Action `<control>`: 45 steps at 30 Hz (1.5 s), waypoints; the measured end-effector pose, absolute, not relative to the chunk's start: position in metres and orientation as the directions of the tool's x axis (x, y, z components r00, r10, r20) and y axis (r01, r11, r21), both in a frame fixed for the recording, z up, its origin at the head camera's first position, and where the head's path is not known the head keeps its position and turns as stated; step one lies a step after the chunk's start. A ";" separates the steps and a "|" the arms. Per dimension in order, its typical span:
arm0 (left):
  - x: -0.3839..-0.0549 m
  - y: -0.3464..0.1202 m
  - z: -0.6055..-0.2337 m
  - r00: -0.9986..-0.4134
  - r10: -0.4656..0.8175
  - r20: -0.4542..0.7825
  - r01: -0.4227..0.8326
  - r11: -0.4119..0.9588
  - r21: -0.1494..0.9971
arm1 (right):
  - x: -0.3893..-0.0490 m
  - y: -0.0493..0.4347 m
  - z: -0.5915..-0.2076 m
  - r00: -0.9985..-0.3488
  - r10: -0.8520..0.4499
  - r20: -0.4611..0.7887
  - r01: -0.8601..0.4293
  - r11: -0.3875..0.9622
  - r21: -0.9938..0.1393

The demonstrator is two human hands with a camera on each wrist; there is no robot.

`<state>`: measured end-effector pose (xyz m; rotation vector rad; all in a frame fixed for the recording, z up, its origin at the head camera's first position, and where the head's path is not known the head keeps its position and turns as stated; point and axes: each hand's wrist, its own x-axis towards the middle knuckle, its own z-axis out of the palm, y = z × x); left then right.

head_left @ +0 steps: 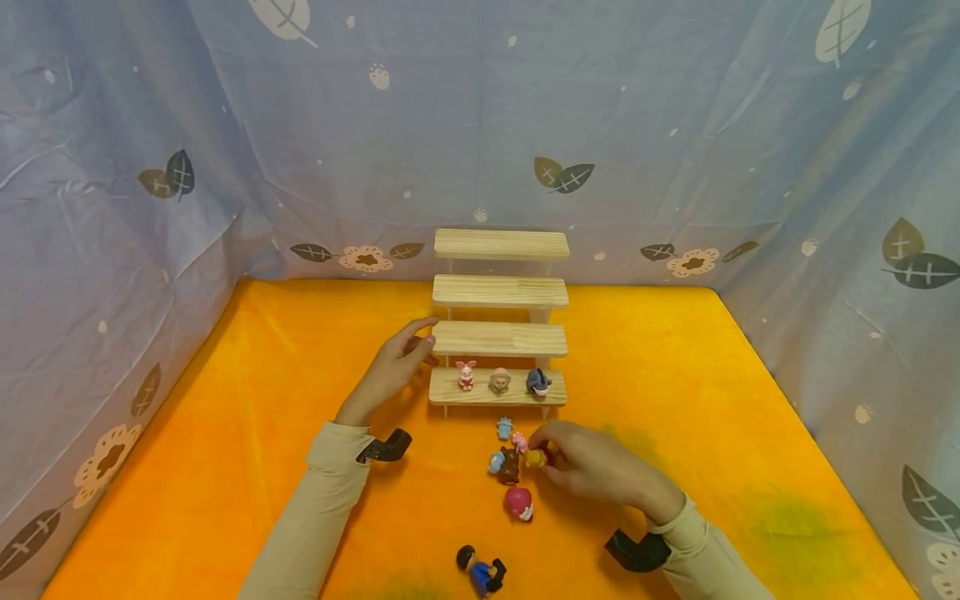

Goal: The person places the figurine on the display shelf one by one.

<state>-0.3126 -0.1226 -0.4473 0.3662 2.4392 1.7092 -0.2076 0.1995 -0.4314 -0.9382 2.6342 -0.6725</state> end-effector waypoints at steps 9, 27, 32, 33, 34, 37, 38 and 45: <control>-0.311 -0.123 -0.447 -0.961 0.276 0.007 0.102 0.332 0.938 | -0.213 0.196 -0.423 -0.746 -0.665 -0.036 -0.540 0.636 -0.551; -0.312 -0.123 -0.447 -0.961 0.276 0.020 0.113 0.325 0.939 | -0.224 0.192 -0.407 -0.754 -0.640 0.148 -0.546 0.486 -0.683; -0.311 -0.124 -0.447 -0.961 0.277 0.020 0.114 0.329 0.937 | -0.229 0.192 -0.405 -0.768 -0.616 0.176 -0.529 0.456 -0.716; -0.311 -0.124 -0.447 -0.960 0.279 0.021 0.116 0.330 0.937 | -0.230 0.192 -0.404 -0.770 -0.611 0.183 -0.528 0.450 -0.720; -0.312 -0.123 -0.447 -0.960 0.278 0.021 0.115 0.327 0.938 | -0.230 0.192 -0.404 -0.774 -0.605 0.186 -0.525 0.449 -0.723; -0.310 -0.123 -0.444 -0.960 0.281 0.014 0.108 0.321 0.941 | -0.233 0.190 -0.399 -0.784 -0.587 0.204 -0.521 0.442 -0.730; -0.310 -0.123 -0.444 -0.960 0.281 0.012 0.106 0.323 0.940 | -0.233 0.189 -0.397 -0.787 -0.580 0.209 -0.520 0.442 -0.731; -0.311 -0.123 -0.447 -0.961 0.278 0.017 0.112 0.328 0.938 | -0.239 0.184 -0.387 -0.816 -0.537 0.212 -0.496 0.465 -0.734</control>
